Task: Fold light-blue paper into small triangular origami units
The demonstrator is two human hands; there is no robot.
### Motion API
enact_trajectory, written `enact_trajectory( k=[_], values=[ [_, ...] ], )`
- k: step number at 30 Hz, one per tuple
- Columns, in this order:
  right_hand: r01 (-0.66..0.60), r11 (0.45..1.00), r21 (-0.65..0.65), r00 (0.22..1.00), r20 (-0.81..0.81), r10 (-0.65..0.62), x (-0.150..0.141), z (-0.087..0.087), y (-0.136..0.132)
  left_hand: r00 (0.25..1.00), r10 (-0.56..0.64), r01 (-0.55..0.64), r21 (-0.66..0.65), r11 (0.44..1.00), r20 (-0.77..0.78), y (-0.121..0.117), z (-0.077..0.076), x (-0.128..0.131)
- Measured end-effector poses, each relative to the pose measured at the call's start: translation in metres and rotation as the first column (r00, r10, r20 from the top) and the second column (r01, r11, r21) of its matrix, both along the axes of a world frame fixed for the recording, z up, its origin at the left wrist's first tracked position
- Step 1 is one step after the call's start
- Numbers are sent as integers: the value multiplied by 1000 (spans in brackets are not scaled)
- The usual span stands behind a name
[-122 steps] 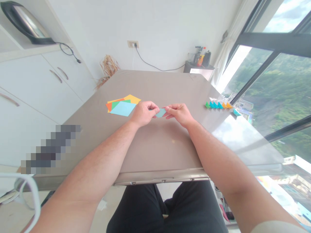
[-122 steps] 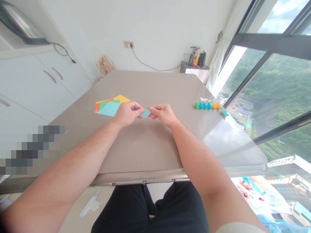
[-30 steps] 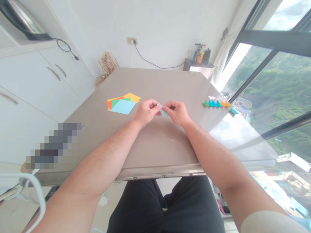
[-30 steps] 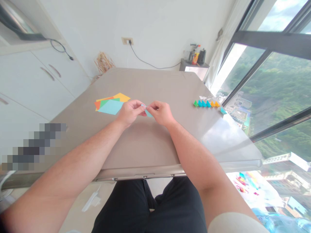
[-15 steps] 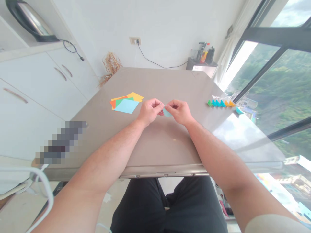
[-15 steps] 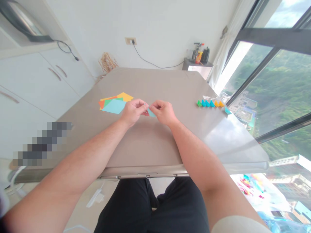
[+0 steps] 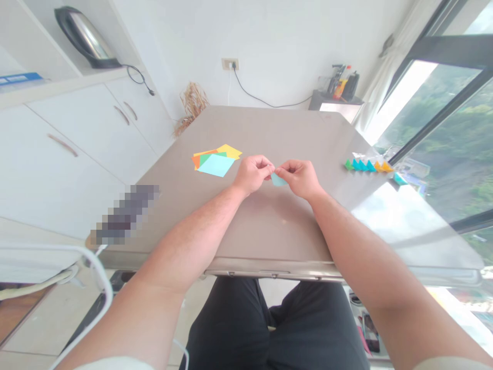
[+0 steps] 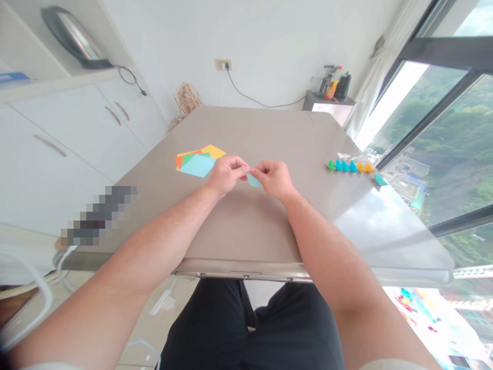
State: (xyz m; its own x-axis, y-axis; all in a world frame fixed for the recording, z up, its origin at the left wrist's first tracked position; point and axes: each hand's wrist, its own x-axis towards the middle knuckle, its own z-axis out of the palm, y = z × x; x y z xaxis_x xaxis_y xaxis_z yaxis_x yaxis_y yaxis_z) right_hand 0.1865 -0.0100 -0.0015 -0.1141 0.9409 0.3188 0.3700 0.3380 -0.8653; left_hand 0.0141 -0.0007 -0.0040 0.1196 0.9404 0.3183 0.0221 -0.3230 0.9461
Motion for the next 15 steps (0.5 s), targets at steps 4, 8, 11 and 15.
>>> enact_trajectory(
  k=[4, 8, 11, 15],
  values=[
    [6, 999, -50, 999, -39, -8, 0, -4, 4, 999, 47, -47, -10, 999, -13, 4, -3, -3],
    [1, 996, -88, 997, -75, -8, 3, -6, 7, 995, 101, -100, -31, 994, 18, 9, -5, -6],
    [43, 996, -76, 997, -63, -48, 5, -6, 7, 995, 95, -93, -47, 995, 31, 10, -5, -8],
    [46, 997, -54, 997, -53, -49, 6, -4, 7, 998, 47, -44, -58, 997, 50, 10, -5, -10]
  ],
)
